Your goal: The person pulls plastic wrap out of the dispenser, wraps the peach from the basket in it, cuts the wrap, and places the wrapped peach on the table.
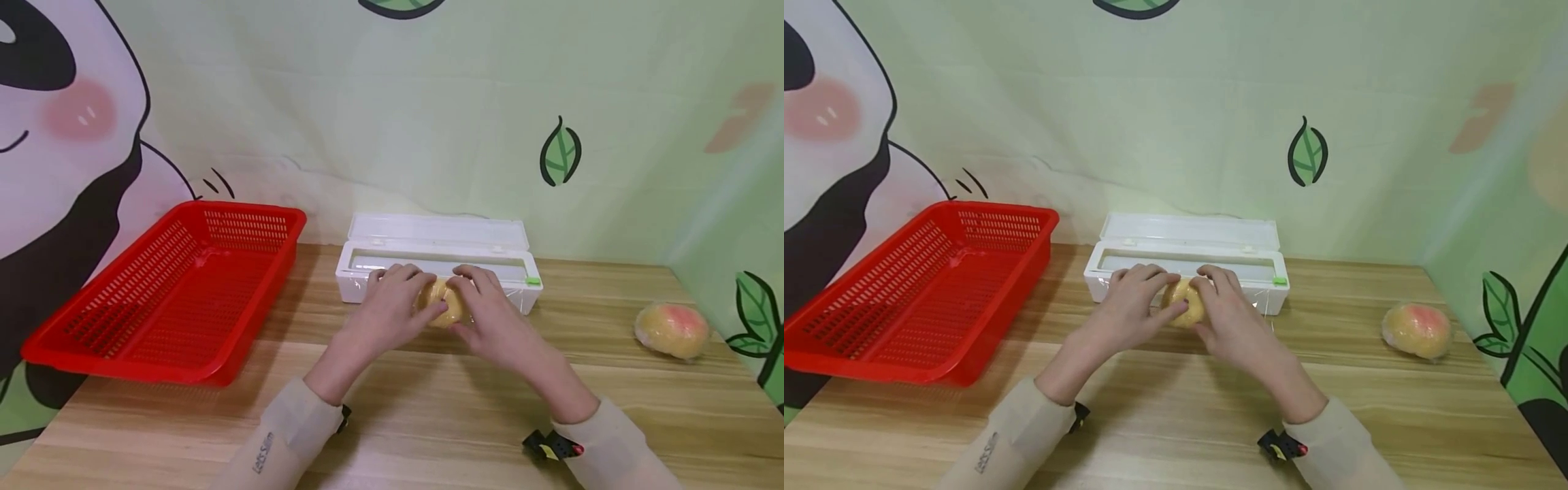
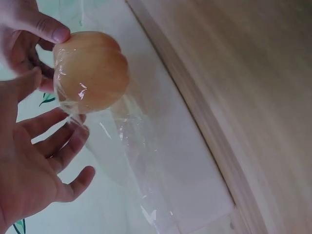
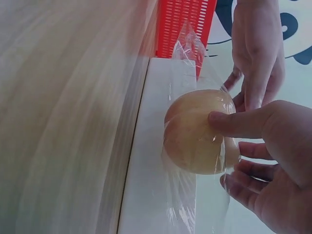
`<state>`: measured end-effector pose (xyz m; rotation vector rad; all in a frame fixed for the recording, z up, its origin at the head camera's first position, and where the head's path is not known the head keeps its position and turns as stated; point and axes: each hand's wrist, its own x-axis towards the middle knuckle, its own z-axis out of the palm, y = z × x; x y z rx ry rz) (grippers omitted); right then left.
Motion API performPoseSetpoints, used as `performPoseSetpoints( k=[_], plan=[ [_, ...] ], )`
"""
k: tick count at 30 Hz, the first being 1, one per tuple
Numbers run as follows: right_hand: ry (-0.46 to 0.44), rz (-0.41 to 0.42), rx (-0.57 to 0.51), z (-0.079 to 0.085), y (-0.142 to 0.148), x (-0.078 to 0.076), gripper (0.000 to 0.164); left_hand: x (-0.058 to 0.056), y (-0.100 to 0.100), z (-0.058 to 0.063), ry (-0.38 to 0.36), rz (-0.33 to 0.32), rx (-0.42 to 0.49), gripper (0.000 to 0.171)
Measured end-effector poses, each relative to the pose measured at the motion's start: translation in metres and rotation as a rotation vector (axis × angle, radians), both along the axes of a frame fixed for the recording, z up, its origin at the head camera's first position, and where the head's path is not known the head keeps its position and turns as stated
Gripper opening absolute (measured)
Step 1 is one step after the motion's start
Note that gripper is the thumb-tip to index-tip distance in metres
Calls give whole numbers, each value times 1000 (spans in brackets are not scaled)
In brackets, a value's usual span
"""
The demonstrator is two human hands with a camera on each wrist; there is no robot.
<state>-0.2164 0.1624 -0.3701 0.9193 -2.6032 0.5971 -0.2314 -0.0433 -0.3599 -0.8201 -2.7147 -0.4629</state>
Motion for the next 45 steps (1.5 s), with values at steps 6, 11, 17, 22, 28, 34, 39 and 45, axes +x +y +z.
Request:
performPoseSetpoints(
  k=[6, 11, 17, 22, 28, 34, 39, 45],
  plan=[
    [-20, 28, -17, 3, 3, -2, 62, 1, -3, 3, -28, -23, -13, 73],
    [-41, 17, -32, 6, 6, -3, 67, -1, -5, 2, -33, -34, 3, 71],
    [-56, 26, -54, 7, 9, -6, 64, -2, -5, 2, -61, -23, 43, 71],
    [-57, 50, -108, 7, 13, -8, 61, -2, -5, 2, -78, -20, 93, 64],
    [-32, 13, -132, 8, 18, -10, 58, -4, -5, 1, -85, -18, 120, 59],
    [5, -21, -138, 13, 18, -6, 62, -5, -5, -1, -88, -17, 136, 60],
    [137, 49, -114, 13, 7, -1, 60, -6, -5, -2, -82, -23, 159, 61],
    [205, 59, -38, 10, -9, 8, 66, -9, -4, -3, -43, -10, 202, 56]
  ],
)
